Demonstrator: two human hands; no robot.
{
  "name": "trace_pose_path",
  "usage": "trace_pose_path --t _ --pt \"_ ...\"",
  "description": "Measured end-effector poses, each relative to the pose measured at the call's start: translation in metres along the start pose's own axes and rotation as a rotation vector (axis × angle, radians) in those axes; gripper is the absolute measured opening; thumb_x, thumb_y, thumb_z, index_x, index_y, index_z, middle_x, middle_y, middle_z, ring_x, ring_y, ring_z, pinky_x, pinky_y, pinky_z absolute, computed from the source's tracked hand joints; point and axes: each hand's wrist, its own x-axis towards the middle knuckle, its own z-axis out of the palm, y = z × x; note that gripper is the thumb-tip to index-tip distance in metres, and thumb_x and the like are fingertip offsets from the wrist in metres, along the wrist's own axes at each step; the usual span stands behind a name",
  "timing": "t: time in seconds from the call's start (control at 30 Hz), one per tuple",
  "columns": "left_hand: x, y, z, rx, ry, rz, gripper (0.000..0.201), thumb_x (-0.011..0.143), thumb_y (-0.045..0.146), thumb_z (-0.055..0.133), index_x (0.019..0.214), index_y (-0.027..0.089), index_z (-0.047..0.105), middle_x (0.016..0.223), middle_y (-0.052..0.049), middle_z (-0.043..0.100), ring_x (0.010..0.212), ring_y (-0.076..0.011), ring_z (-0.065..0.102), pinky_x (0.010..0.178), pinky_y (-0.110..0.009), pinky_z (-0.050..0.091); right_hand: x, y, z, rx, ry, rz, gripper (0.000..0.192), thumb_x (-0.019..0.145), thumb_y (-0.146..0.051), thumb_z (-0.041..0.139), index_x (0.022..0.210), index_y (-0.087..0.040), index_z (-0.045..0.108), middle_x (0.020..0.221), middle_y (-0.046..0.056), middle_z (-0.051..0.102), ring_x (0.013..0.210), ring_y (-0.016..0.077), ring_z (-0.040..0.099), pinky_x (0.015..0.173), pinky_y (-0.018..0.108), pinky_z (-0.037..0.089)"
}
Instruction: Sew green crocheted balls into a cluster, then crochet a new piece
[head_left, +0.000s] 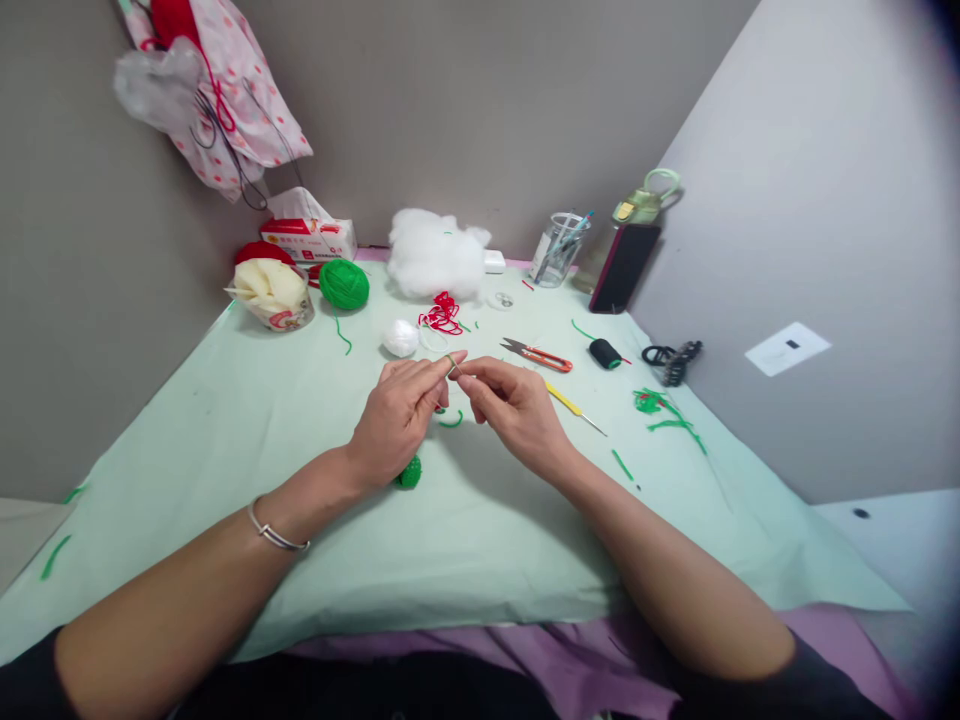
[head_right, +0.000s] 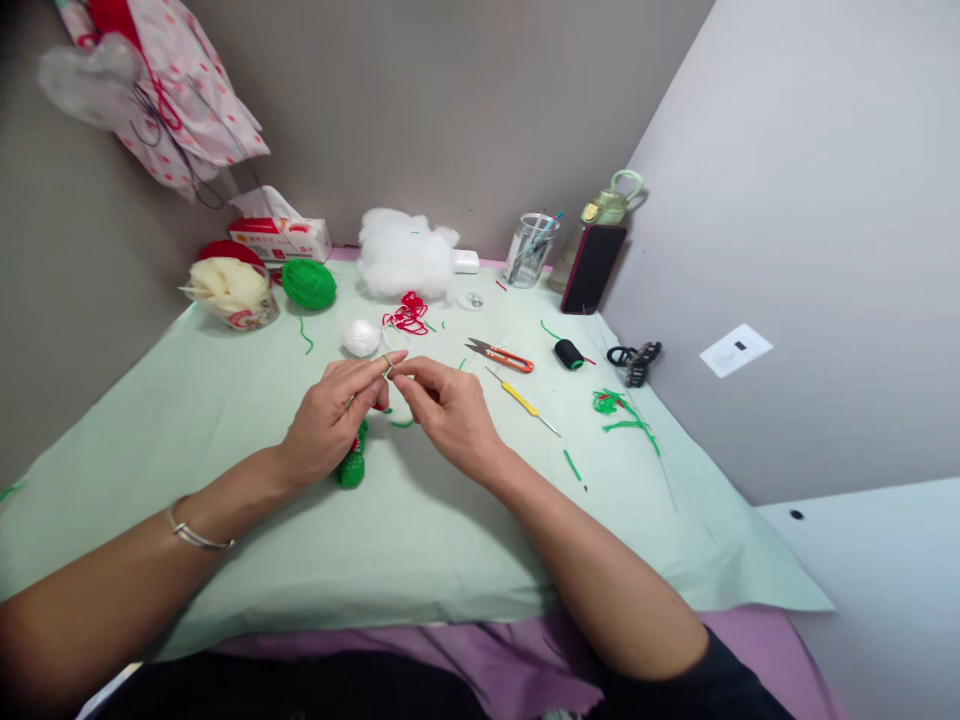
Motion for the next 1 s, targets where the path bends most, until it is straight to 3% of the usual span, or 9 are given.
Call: trace_pose_path --t 1.0 --pt "-0.0008 -0.0024 0.0032 0.089 -0.06 -0.032 0.043 0.105 0.018 0.038 0.141 0.024 0.06 0.081 0.001 0.067 0.081 -0.0176 0.061 0.093 -0.039 0.039 0.0052 -0.0008 -0.0009 0.024 -0.057 0.102 0.022 0.094 -0.029 0.053 0.083 -0.017 0.068 0.057 -0.006 0.047 0.055 0.01 0.039 0.058 0.025 0.032"
